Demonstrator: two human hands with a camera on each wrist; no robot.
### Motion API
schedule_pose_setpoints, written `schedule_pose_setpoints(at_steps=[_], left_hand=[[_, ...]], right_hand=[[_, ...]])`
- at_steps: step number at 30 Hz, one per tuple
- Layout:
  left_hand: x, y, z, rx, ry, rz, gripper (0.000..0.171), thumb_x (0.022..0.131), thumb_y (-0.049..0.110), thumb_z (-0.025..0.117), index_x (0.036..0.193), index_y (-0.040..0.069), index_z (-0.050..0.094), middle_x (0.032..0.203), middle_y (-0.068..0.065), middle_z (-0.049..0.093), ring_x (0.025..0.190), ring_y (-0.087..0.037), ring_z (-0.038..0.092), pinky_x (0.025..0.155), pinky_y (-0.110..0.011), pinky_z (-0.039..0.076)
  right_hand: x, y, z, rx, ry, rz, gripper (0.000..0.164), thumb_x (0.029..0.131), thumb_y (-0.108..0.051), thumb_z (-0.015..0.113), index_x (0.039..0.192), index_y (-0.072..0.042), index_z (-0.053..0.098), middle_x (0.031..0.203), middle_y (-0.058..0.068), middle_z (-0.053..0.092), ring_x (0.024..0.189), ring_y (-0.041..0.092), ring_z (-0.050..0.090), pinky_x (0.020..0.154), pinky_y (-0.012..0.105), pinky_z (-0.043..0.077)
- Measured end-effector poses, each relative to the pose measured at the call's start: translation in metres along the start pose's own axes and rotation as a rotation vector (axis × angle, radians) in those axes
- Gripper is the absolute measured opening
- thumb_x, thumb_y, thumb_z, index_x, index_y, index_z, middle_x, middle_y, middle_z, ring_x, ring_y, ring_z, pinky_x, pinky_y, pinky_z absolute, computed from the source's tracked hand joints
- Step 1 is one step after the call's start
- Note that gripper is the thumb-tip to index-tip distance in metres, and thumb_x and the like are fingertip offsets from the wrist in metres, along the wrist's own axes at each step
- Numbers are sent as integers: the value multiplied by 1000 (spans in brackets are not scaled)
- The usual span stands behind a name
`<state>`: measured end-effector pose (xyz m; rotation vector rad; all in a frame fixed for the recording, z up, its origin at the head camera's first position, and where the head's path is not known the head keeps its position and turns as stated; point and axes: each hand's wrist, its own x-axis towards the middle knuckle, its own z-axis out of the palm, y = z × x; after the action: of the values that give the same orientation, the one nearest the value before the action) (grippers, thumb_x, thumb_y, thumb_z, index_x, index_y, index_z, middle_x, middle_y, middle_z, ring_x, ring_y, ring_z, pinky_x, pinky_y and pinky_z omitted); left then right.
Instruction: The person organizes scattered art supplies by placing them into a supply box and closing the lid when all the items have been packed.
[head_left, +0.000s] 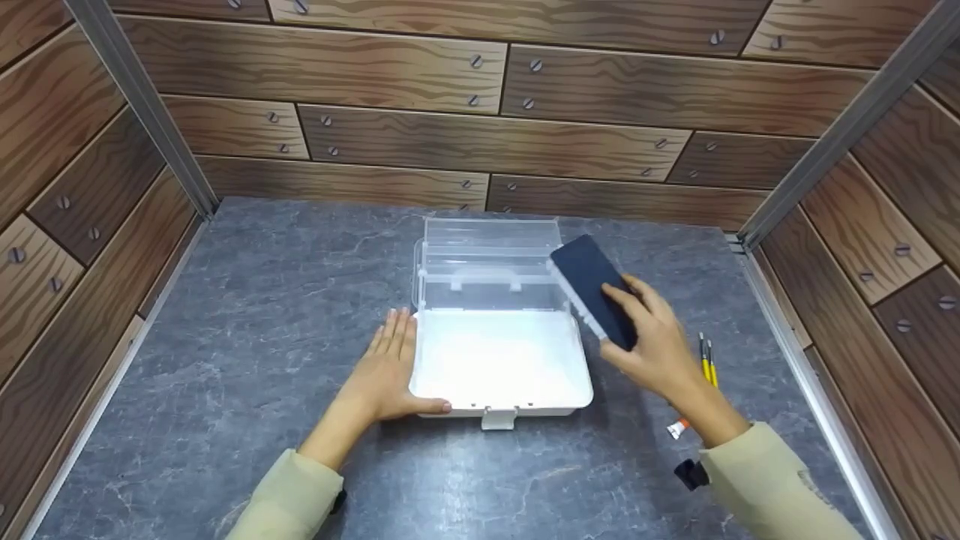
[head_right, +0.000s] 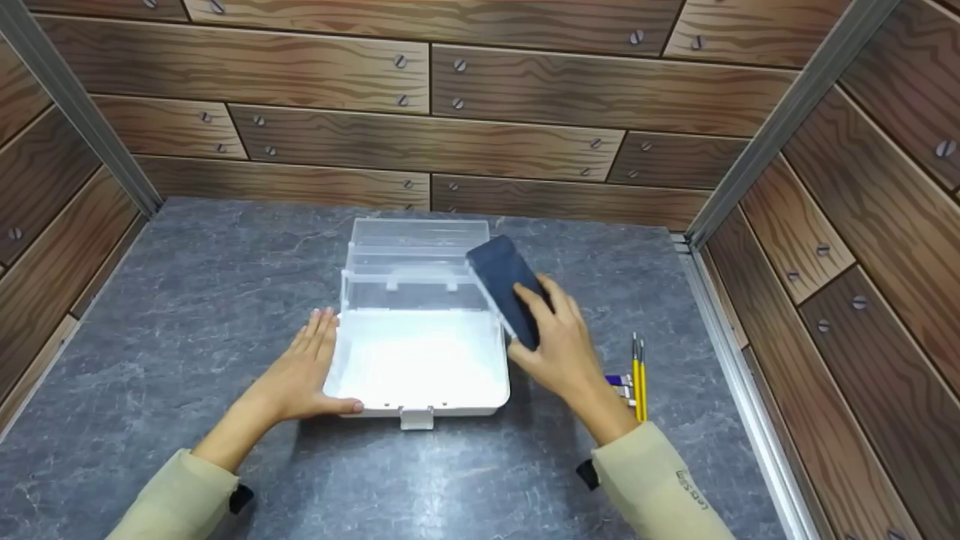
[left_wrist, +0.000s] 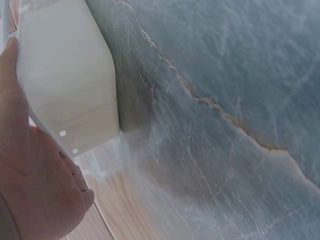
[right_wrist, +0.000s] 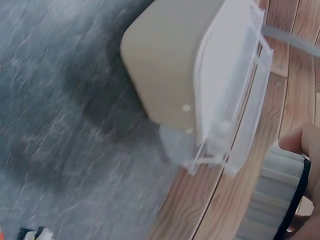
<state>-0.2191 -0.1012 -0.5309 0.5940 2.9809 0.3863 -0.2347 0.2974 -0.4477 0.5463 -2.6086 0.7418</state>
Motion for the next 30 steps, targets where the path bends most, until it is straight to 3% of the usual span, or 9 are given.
schedule_pose_setpoints(at_steps=[4, 12, 18, 25, 30], left_hand=[[1, 1, -1, 4, -7, -5, 147, 62, 99, 45, 158, -4, 0, 164, -20, -10, 153, -35, -7, 126, -44, 6], [0, 1, -1, 3, 2, -5, 146, 64, 96, 50, 157, -5, 2, 165, -22, -6, 153, -35, -5, 126, -44, 5], [0, 2, 0, 4, 4, 1, 144, 65, 94, 52, 157, -4, 1, 165, -24, -4, 153, -36, -5, 126, -44, 5], [0, 0, 0, 15, 4, 4, 146, 64, 98, 46, 157, -4, 1, 165, -24, -3, 153, -36, -5, 126, -44, 6], [0, 0, 0, 11, 2, 10, 146, 64, 98, 46, 157, -4, 1, 165, -22, -6, 153, -35, -6, 126, -44, 5]], right_hand=[[-1, -11, 0, 1, -45, -63, 76, 67, -17, 80, 140, -17, 59, 150, 14, 46, 131, 37, 48, 98, 55, 46], [-1, -23, 5, -78, -183, -289, 80, 67, -23, 79, 143, -22, 56, 152, 11, 47, 132, 34, 49, 102, 55, 48], [-3, -29, 8, -79, -280, -369, 80, 70, -25, 78, 146, -26, 52, 154, 8, 44, 134, 32, 49, 99, 53, 51], [1, -35, 14, -65, -332, -504, 81, 70, -27, 79, 146, -25, 52, 153, 10, 46, 132, 32, 51, 104, 51, 49], [4, -38, 19, -47, -368, -554, 81, 68, -26, 78, 145, -25, 53, 152, 9, 47, 133, 29, 51, 104, 50, 49]])
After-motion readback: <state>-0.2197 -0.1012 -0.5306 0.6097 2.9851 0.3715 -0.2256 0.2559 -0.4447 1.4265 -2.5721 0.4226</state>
